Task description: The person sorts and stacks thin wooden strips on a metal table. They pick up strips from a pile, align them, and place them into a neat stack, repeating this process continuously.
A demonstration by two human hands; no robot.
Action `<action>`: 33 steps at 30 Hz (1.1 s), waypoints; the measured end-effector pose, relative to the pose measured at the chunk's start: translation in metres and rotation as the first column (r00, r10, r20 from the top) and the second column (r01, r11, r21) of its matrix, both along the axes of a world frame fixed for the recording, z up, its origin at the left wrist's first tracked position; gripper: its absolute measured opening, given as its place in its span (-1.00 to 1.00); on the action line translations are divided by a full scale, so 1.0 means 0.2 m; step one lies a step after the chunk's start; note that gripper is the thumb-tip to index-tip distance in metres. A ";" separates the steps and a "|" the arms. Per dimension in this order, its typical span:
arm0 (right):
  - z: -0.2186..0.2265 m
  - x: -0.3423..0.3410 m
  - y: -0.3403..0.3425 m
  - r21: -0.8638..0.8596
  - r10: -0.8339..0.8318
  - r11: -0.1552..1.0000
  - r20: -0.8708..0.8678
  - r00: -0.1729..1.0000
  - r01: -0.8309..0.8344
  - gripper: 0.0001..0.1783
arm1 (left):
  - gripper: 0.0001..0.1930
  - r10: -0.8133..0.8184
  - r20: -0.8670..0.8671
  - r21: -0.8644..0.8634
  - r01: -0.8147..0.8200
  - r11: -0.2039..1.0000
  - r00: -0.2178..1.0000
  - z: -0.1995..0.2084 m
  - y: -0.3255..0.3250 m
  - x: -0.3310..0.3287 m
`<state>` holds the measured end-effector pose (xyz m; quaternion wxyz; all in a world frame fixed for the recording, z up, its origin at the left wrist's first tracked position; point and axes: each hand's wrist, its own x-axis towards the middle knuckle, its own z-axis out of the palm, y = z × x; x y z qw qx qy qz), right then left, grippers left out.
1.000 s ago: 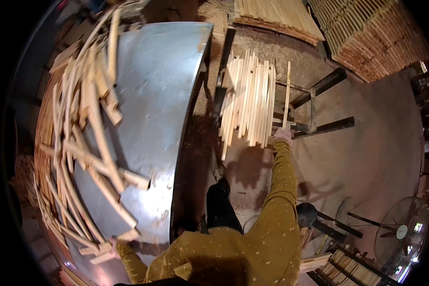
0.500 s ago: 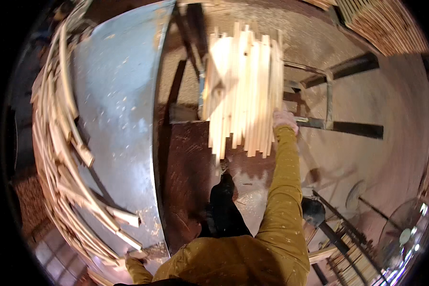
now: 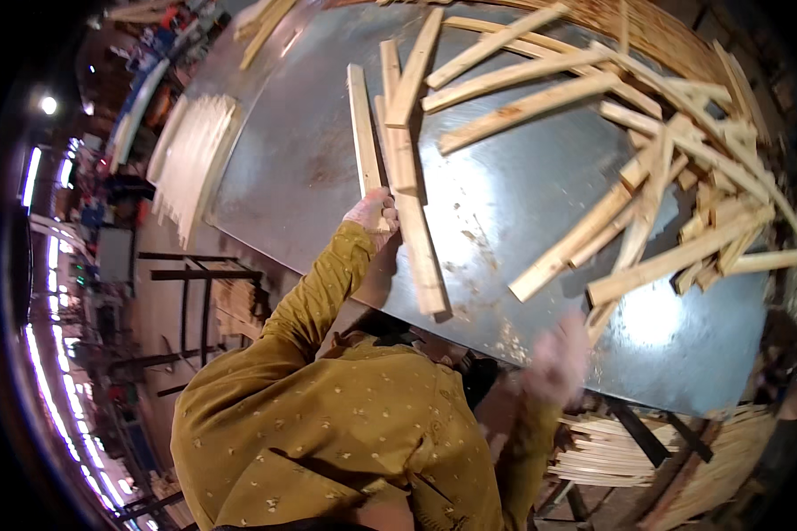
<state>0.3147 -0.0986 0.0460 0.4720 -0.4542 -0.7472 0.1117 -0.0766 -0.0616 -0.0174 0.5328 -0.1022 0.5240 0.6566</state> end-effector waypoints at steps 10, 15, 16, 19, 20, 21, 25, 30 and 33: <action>-0.35 -1.76 0.60 -0.538 0.249 0.827 0.610 0.752 0.163 -0.04 | -0.37 -0.241 0.495 0.411 0.019 0.911 0.835 0.11 -0.42 -0.78; -0.30 -1.85 0.61 -0.642 0.288 0.763 0.224 0.931 -0.082 -0.24 | -0.43 -0.486 -0.124 -0.258 0.445 0.858 0.865 0.01 -0.46 -1.00; -0.28 -1.85 0.63 -0.721 0.273 0.674 0.043 0.961 -0.159 -0.28 | -0.37 -0.438 -0.123 -0.223 0.406 0.886 0.890 -0.04 -0.45 -1.00; -0.19 -1.92 0.69 -0.832 0.097 0.365 -0.413 0.906 -0.418 -0.41 | -0.26 -0.319 -0.078 -0.106 0.310 0.945 0.944 -0.13 -0.42 -1.00; -0.15 -1.92 0.73 -0.826 -0.009 0.265 -0.518 0.855 -0.497 -0.45 | -0.27 -0.306 -0.015 -0.052 0.305 0.951 0.952 -0.08 -0.38 -1.01; -0.10 -1.94 0.75 -0.793 -0.113 0.161 -0.607 0.787 -0.588 -0.48 | -0.28 -0.276 0.045 -0.004 0.276 0.961 0.960 -0.05 -0.38 -1.00; -0.07 -1.98 0.76 -0.487 -0.289 0.047 -0.842 0.455 -0.872 -0.29 | -0.45 -0.296 0.004 0.058 0.296 0.954 0.955 0.06 -0.32 -1.00; -0.14 -2.12 0.32 -0.659 0.641 0.587 0.022 0.768 -0.471 -0.37 | -0.50 -0.231 0.132 0.236 0.196 0.952 0.964 -0.11 -0.25 -0.87; -0.07 -1.99 0.18 -0.476 0.424 0.870 0.589 0.688 -0.128 -0.17 | -0.49 -0.268 0.035 0.108 0.263 0.959 0.963 0.10 -0.26 -0.90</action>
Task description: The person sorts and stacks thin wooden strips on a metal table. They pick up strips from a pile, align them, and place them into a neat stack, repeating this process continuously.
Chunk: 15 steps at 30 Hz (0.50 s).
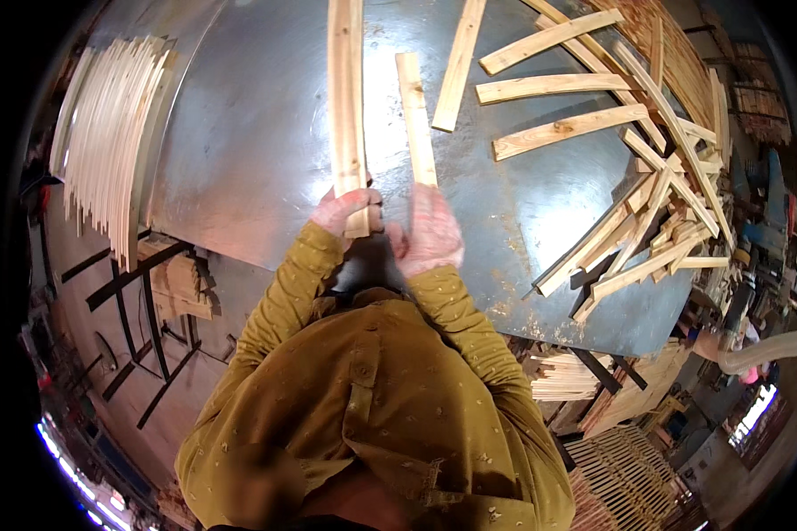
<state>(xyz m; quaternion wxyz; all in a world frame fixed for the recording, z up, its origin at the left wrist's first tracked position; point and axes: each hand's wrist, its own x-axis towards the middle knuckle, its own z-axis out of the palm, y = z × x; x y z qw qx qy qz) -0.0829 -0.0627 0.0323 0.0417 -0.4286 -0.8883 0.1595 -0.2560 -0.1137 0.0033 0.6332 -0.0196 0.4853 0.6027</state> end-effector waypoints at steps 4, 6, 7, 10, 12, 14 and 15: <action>-0.23 0.21 0.02 -0.232 -0.081 0.966 0.161 0.984 0.117 -0.05 | -0.52 0.022 0.069 0.016 -0.023 1.000 0.997 0.00 -0.08 -0.10; -0.12 0.05 0.05 -0.461 -0.281 0.860 -0.071 0.957 0.218 -0.22 | -0.52 -0.155 -0.494 -0.156 0.087 0.984 0.856 -0.05 -0.16 -0.13; -0.10 -0.05 0.11 -0.592 -0.361 0.784 -0.192 0.913 0.186 -0.29 | -0.50 -0.324 -0.788 -0.301 0.132 0.944 0.524 -0.09 -0.21 -0.16; -0.23 -0.29 0.19 -0.397 -0.011 0.907 -0.348 0.937 -0.137 -0.31 | -0.27 -0.568 -0.783 -0.566 0.088 0.820 0.256 -0.05 -0.22 -0.20; -0.23 -0.53 0.24 -0.737 -0.056 0.668 -0.186 0.981 -0.102 -0.28 | -0.18 -0.578 -0.808 -0.570 0.100 0.816 0.115 -0.10 -0.26 -0.16; -0.33 -0.56 0.41 -0.393 -0.041 0.919 -0.143 0.989 -0.018 -0.28 | -0.07 -0.752 -0.644 -0.750 0.076 0.657 0.139 0.09 -0.16 -0.12; -0.24 -0.60 0.49 -0.185 -0.013 0.983 -0.119 0.993 -0.009 -0.27 | -0.11 -0.771 -0.611 -0.784 0.002 0.621 0.180 0.12 -0.14 -0.09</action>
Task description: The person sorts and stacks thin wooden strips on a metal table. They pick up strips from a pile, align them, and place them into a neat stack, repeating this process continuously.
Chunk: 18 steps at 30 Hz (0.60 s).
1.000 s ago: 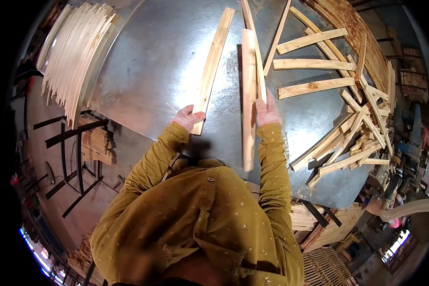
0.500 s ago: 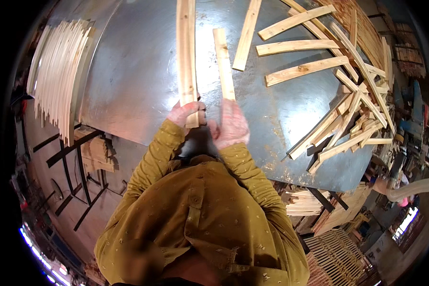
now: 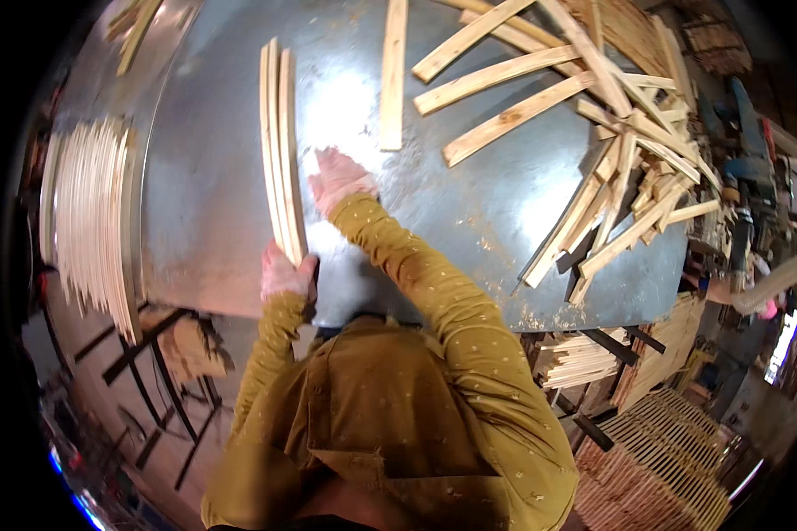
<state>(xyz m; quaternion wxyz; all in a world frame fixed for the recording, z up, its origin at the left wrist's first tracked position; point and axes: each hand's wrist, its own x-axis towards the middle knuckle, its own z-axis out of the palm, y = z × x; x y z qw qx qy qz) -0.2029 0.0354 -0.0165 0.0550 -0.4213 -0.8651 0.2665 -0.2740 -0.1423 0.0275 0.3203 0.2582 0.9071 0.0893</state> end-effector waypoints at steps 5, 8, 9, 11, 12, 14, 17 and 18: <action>0.04 0.13 0.49 0.134 -0.500 0.866 0.211 0.840 0.482 -0.14 | -0.19 -0.012 -0.071 -0.017 0.011 1.000 0.997 -0.08 0.05 0.03; 0.06 0.14 0.31 -0.164 -0.393 0.882 0.257 0.883 0.441 -0.14 | -0.11 0.002 -0.021 0.002 -0.002 1.000 1.000 -0.16 -0.01 -0.03; 0.07 0.14 0.19 -0.360 -0.274 0.860 0.272 0.922 0.362 -0.13 | -0.08 -0.009 -0.041 0.120 0.014 0.993 0.999 -0.18 -0.05 -0.06; -0.01 0.14 -0.10 -0.629 0.175 0.777 0.209 0.962 -0.004 -0.39 | -0.01 -0.048 -0.068 0.347 0.068 0.935 0.997 -0.22 -0.05 -0.06; -0.06 0.15 -0.24 -0.746 0.346 0.648 0.108 0.932 -0.154 -0.49 | 0.05 -0.004 0.049 0.197 -0.006 0.980 0.999 -0.01 0.09 0.03; 0.19 0.27 -0.06 -0.583 0.341 0.797 0.213 0.915 -0.161 -0.54 | 0.07 0.020 -0.047 0.085 -0.016 0.996 0.999 -0.07 0.10 0.04; 0.23 0.58 0.58 0.173 0.004 0.982 0.391 0.921 -0.078 -0.77 | 0.11 0.092 -0.071 -0.011 -0.093 0.996 0.993 -0.08 0.06 0.04; 0.32 0.80 0.79 0.341 -0.288 0.928 0.403 0.869 0.150 -0.68 | 0.11 0.071 -0.036 -0.046 -0.072 0.996 0.997 -0.02 0.09 0.05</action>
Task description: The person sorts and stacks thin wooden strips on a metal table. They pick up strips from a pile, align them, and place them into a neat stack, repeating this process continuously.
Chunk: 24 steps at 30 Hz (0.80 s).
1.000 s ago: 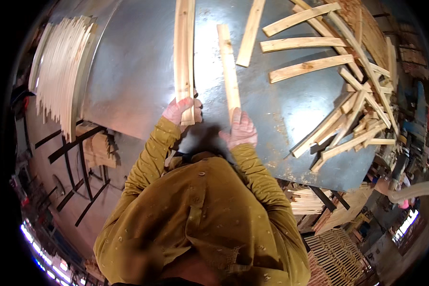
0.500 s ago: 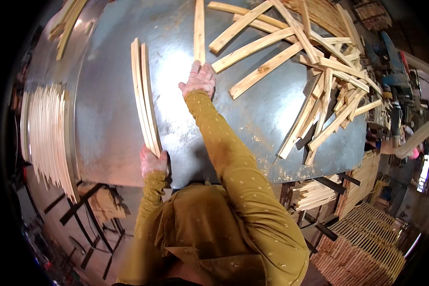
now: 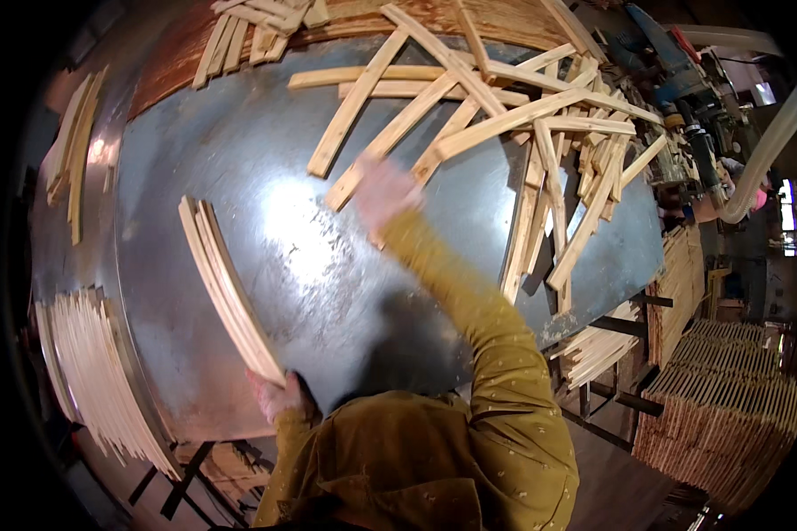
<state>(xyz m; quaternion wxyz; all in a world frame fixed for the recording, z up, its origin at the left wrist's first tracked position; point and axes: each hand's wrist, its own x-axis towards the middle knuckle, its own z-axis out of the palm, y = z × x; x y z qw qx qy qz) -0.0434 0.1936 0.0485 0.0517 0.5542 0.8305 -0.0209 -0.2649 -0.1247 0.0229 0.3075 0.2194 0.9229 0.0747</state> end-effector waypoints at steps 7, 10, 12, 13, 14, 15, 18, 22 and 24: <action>-0.17 0.79 0.74 -0.388 -0.870 0.285 -0.488 0.066 0.877 0.23 | 0.05 -0.264 -0.307 -0.103 0.244 0.964 0.914 -0.04 -0.05 -0.02; -0.42 0.73 0.67 -0.462 -0.610 0.465 -0.785 -0.104 0.755 0.03 | -0.09 -0.273 -0.624 0.235 0.509 0.828 0.732 0.01 0.13 0.09; -0.44 0.64 0.47 -0.570 -0.361 0.767 -0.762 -0.537 0.294 -0.17 | -0.13 -0.282 -0.085 0.663 0.266 0.700 0.956 0.10 0.49 0.23; -0.26 0.49 0.31 -0.596 -0.434 0.803 -0.588 -0.682 0.004 -0.25 | -0.16 -0.322 0.239 0.743 0.041 0.668 0.916 0.18 0.66 0.34; -0.26 0.46 0.20 -0.411 -0.386 0.901 -0.620 -0.683 -0.137 -0.29 | -0.25 -0.372 0.677 0.676 -0.336 0.656 0.636 0.05 0.75 0.41; -0.29 0.42 0.10 -0.208 -0.357 0.933 -0.635 -0.686 -0.293 -0.32 | -0.29 -0.231 0.857 0.420 -0.366 0.830 0.460 0.10 0.94 0.56; -0.16 0.42 -0.16 -0.369 -0.402 0.912 -0.711 -0.576 -0.181 -0.33 | -0.41 -0.266 0.946 0.312 -0.291 0.904 0.188 0.06 1.07 0.86; -0.22 1.30 0.03 0.284 -0.278 0.784 -0.635 0.721 0.552 -0.11 | -0.34 -0.365 0.894 0.434 -0.303 0.849 0.259 0.00 0.98 0.87; -0.23 1.68 -0.03 0.140 -0.638 0.700 -0.318 0.701 0.700 -0.03 | -0.34 -0.389 0.810 0.536 -0.283 0.795 0.439 -0.08 0.89 0.83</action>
